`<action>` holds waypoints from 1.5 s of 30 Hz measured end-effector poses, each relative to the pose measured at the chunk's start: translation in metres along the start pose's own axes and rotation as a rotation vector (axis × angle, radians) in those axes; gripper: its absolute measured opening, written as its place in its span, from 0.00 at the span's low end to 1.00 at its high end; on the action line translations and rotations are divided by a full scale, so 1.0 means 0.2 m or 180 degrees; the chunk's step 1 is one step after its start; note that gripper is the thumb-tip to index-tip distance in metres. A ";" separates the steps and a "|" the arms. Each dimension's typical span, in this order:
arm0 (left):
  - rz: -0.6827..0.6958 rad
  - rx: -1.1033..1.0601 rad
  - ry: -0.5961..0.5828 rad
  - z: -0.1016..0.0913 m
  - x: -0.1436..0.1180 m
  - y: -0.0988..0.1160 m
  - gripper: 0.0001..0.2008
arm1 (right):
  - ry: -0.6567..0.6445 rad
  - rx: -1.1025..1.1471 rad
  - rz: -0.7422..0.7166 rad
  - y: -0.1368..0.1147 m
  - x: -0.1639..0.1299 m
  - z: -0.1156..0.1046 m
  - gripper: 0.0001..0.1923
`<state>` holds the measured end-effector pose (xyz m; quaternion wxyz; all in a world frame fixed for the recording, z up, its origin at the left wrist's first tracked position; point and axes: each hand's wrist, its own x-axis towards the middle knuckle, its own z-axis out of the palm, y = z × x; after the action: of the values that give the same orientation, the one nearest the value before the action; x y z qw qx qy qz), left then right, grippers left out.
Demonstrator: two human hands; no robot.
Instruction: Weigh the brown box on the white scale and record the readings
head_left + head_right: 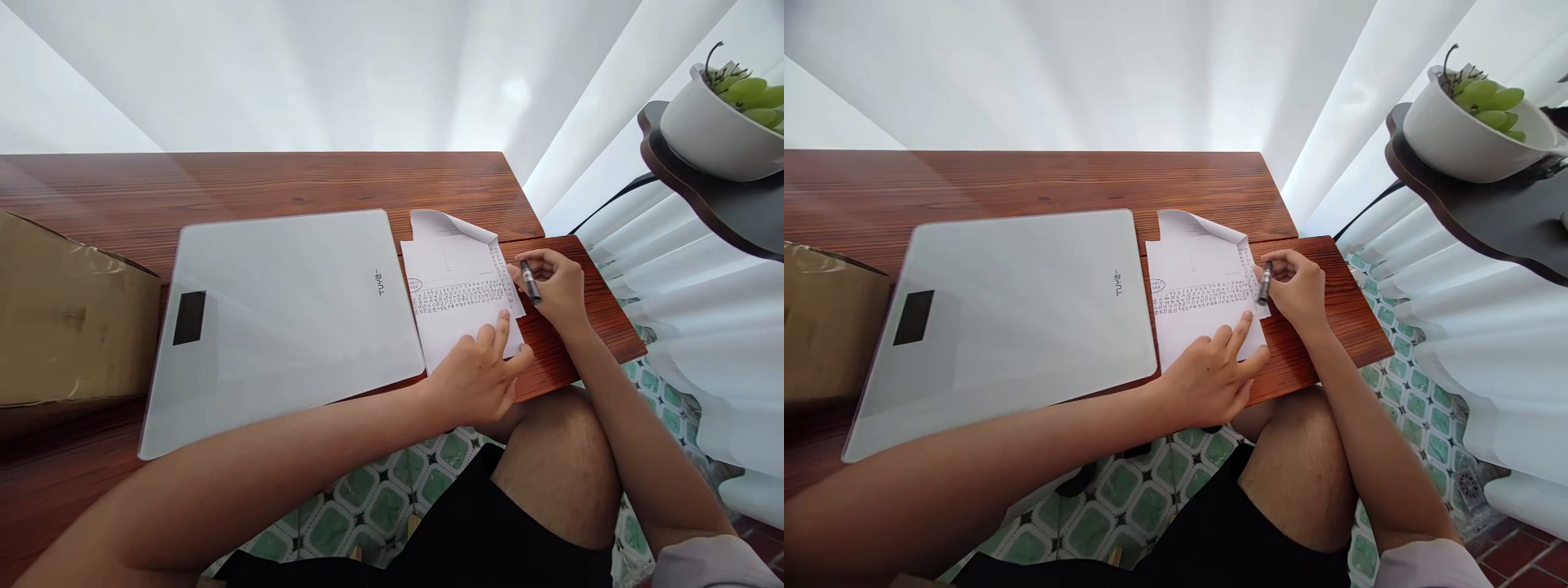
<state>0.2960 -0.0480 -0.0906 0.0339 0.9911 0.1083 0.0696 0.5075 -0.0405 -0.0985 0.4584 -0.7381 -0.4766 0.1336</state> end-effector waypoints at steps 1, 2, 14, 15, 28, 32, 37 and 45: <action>-0.0004 0.0003 -0.0009 0.00 0.00 0.00 0.18 | -0.0042 -0.0050 0.0066 0.00 0.00 0.01 0.13; -0.0001 0.0003 -0.0011 0.00 0.00 0.00 0.18 | -0.0081 -0.0125 0.0103 0.00 0.01 0.01 0.13; -0.0021 0.0091 -0.0084 0.00 0.00 0.01 0.19 | -0.0225 -0.0881 0.0059 -0.07 0.04 0.06 0.09; -0.0017 0.0109 -0.0083 0.01 0.00 0.01 0.19 | -0.0234 -0.0923 0.0055 -0.07 0.05 0.07 0.09; -0.0048 0.0263 -0.0147 0.00 0.00 0.01 0.21 | 0.0247 -0.0992 -0.0300 -0.18 0.04 0.10 0.11; -0.0035 0.0396 -0.0136 -0.01 -0.01 0.01 0.23 | 0.0266 -0.0915 -0.0315 -0.24 0.01 0.12 0.16; 0.0093 0.0672 -0.0059 -0.02 -0.01 0.02 0.22 | 0.0331 -0.0986 -0.0484 -0.26 -0.01 0.16 0.20; 0.0917 0.1143 0.0256 -0.07 -0.06 0.04 0.16 | 0.0306 -0.1268 -0.0670 -0.25 -0.03 0.20 0.22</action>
<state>0.2840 -0.0569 -0.0768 -0.1576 0.9829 -0.0224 0.0927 0.4494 -0.0163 -0.0815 0.3372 -0.7658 -0.5456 -0.0470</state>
